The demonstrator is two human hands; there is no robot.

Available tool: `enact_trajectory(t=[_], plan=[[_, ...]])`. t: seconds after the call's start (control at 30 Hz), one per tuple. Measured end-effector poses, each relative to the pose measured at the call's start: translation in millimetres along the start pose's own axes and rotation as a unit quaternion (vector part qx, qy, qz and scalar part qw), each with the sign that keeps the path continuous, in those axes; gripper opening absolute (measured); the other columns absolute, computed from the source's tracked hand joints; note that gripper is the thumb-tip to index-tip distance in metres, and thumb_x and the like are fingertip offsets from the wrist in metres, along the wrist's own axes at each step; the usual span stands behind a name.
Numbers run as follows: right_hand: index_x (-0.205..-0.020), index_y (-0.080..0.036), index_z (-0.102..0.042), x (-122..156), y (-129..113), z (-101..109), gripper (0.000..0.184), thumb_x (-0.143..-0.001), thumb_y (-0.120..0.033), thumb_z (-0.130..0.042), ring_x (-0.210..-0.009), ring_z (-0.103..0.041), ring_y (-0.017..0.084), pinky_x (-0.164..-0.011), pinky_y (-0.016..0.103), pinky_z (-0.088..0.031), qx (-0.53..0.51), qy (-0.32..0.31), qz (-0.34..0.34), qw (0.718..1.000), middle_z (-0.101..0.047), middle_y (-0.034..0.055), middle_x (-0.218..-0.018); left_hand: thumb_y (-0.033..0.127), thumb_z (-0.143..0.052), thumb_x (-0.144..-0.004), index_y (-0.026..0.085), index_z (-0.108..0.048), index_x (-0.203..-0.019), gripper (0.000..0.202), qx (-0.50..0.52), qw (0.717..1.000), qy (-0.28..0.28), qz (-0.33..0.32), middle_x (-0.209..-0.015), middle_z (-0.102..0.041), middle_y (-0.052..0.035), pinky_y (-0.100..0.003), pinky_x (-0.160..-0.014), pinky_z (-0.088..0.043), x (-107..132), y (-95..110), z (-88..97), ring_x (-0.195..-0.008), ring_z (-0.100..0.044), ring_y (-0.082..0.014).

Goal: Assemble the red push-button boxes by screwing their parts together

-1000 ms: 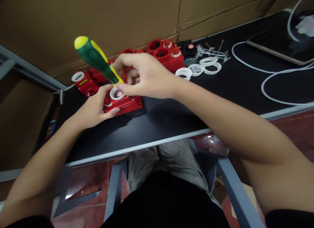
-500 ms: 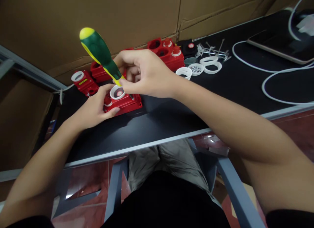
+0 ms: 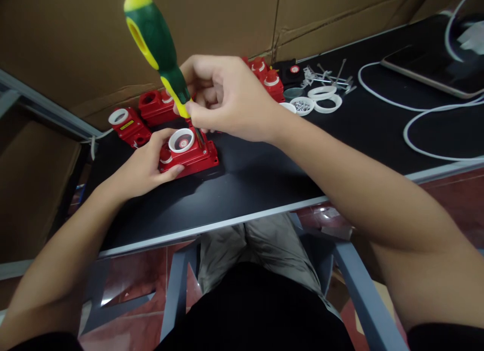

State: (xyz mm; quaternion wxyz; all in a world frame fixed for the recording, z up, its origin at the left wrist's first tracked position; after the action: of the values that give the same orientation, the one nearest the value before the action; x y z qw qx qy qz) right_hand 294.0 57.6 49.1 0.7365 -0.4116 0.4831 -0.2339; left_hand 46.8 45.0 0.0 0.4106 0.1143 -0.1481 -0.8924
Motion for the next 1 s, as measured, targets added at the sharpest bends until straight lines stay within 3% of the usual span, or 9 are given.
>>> enact_trajectory(t=[0.17, 0.47, 0.77, 1.0], plan=[[-0.113, -0.028, -0.074, 1, 10, -11, 0.024, -0.1, -0.028, -0.095, -0.096, -0.076, 0.016, -0.078, 0.025, -0.067, -0.012, -0.048, -0.032, 0.998, -0.088, 0.0032, -0.125, 0.072, -0.072, -0.108, 0.012, -0.051, -0.184, 0.1, -0.004, 1.0, -0.001, 0.012, -0.181, -0.072, -0.029, -0.065, -0.136, -0.069, 0, -1, 0.4, -0.156, -0.081, -0.0496], [-0.112, -0.031, -0.072, 2, 12, -11, 0.03, -0.099, -0.04, -0.097, -0.098, -0.078, 0.018, -0.08, 0.027, -0.069, 0.0, -0.049, -0.027, 0.998, -0.085, 0.0023, -0.124, 0.07, -0.072, -0.109, 0.012, -0.05, -0.185, 0.098, -0.003, 1.0, -0.001, 0.008, -0.182, -0.073, -0.0283, -0.061, -0.136, -0.069, 0, 0, -0.9, -0.158, -0.081, -0.0477], [-0.112, -0.029, -0.075, 0, 11, -11, 0.026, -0.097, -0.028, -0.097, -0.092, -0.076, 0.018, -0.078, 0.03, -0.068, -0.021, -0.049, -0.025, 0.998, -0.086, 0.0023, -0.123, 0.072, -0.071, -0.109, 0.014, -0.049, -0.185, 0.098, -0.003, 1.0, -0.004, 0.009, -0.182, -0.072, -0.0269, -0.059, -0.135, -0.07, 0, 1, -0.3, -0.159, -0.081, -0.0475], [-0.109, -0.028, -0.073, 2, 6, -9, 0.031, -0.097, -0.032, -0.102, -0.096, -0.075, 0.017, -0.078, 0.027, -0.068, -0.019, -0.041, -0.035, 0.998, -0.089, 0.0022, -0.127, 0.069, -0.075, -0.109, 0.015, -0.05, -0.184, 0.096, -0.002, 1.0, -0.003, 0.01, -0.181, -0.073, -0.0257, -0.06, -0.137, -0.069, 0, 0, 0.4, -0.159, -0.08, -0.0478]])
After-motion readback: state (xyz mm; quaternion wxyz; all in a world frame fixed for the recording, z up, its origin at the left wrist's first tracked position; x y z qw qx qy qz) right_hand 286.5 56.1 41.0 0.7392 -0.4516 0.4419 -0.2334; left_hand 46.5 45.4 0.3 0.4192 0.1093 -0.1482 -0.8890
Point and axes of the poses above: each hand's wrist, its own x-axis away from the middle knuckle, its own z-axis out of the back of the hand, y = z × x, the point moved 7 cm from there along -x, towards the middle knuckle
